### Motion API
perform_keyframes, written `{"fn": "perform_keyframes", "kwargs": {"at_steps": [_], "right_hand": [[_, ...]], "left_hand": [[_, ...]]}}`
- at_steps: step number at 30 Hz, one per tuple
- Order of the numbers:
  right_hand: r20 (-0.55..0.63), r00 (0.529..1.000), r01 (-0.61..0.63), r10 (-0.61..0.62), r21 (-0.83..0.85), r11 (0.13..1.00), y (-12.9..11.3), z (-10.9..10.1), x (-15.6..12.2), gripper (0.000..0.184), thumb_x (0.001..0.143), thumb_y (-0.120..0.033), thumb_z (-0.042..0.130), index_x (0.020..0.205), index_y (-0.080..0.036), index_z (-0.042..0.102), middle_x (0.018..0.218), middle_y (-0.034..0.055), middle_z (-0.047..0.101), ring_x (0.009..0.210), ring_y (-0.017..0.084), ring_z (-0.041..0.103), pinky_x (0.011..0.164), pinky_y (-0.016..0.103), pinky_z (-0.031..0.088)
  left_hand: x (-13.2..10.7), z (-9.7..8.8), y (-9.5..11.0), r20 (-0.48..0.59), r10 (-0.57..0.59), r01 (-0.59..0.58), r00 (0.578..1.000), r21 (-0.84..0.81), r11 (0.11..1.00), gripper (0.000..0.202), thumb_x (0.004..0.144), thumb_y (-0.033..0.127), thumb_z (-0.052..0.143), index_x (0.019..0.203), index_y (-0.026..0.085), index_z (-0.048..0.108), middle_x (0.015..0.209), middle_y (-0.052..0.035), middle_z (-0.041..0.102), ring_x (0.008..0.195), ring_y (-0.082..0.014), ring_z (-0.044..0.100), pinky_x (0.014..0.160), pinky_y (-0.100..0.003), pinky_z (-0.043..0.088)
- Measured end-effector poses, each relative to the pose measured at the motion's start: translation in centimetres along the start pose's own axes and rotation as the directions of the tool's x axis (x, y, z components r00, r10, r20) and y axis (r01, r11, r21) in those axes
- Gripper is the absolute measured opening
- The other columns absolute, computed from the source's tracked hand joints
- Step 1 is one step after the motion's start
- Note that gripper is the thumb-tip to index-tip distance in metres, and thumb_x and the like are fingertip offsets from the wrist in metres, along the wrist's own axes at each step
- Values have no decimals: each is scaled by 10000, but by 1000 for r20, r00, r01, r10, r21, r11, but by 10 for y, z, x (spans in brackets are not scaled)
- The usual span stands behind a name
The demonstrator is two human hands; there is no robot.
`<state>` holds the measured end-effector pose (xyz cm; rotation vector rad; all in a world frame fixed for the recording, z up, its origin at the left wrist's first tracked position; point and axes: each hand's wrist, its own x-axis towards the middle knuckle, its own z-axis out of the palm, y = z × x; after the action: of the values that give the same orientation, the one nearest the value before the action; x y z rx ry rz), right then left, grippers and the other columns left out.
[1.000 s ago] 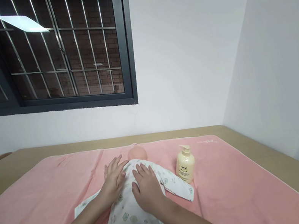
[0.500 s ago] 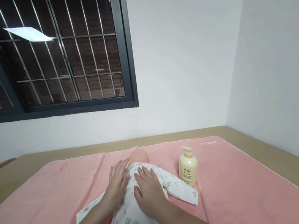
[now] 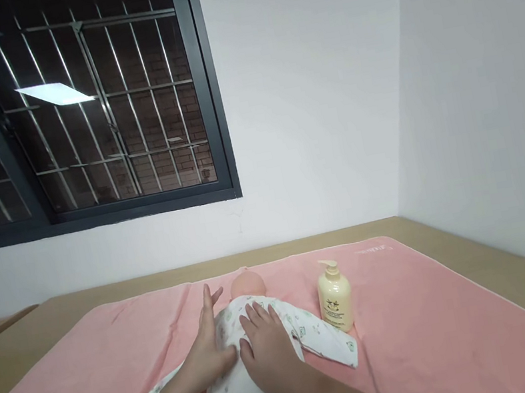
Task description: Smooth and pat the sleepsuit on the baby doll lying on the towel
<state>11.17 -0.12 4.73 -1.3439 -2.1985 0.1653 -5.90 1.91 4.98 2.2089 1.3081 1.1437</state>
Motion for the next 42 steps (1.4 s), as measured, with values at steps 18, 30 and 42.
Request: {"fn": "perform_keyframes", "kwargs": {"at_steps": [18, 30, 42], "right_hand": [[241, 969, 98, -57, -160, 982, -6, -74, 0, 331, 905, -334, 453, 1102, -167, 660, 1151, 144, 658, 1072, 302, 595, 957, 469, 430], [-461, 878, 176, -130, 56, 983, 20, -162, -11, 368, 621, 2, 349, 657, -208, 649, 799, 20, 706, 786, 149, 640, 671, 238, 442], [-830, 505, 375, 239, 460, 804, 45, -144, 5, 123, 544, -125, 332, 473, -225, 339, 457, -57, 322, 444, 100, 311, 448, 231, 219]], "left_hand": [[40, 17, 58, -262, -134, -58, 956, -615, 786, 156, 538, 129, 409, 463, 212, 518, 476, 25, 550, 483, -114, 509, 505, -236, 425], [56, 58, 115, 220, -432, 277, 875, -958, 73, 160, 476, 112, 471, 446, 202, 343, 354, 82, 245, 312, -44, 144, 368, -191, 67], [65, 80, 141, 522, -466, 444, 715, -853, -275, 226, 601, -11, 396, 556, 190, 304, 402, 61, 221, 290, -67, 155, 392, -210, 28]]}}
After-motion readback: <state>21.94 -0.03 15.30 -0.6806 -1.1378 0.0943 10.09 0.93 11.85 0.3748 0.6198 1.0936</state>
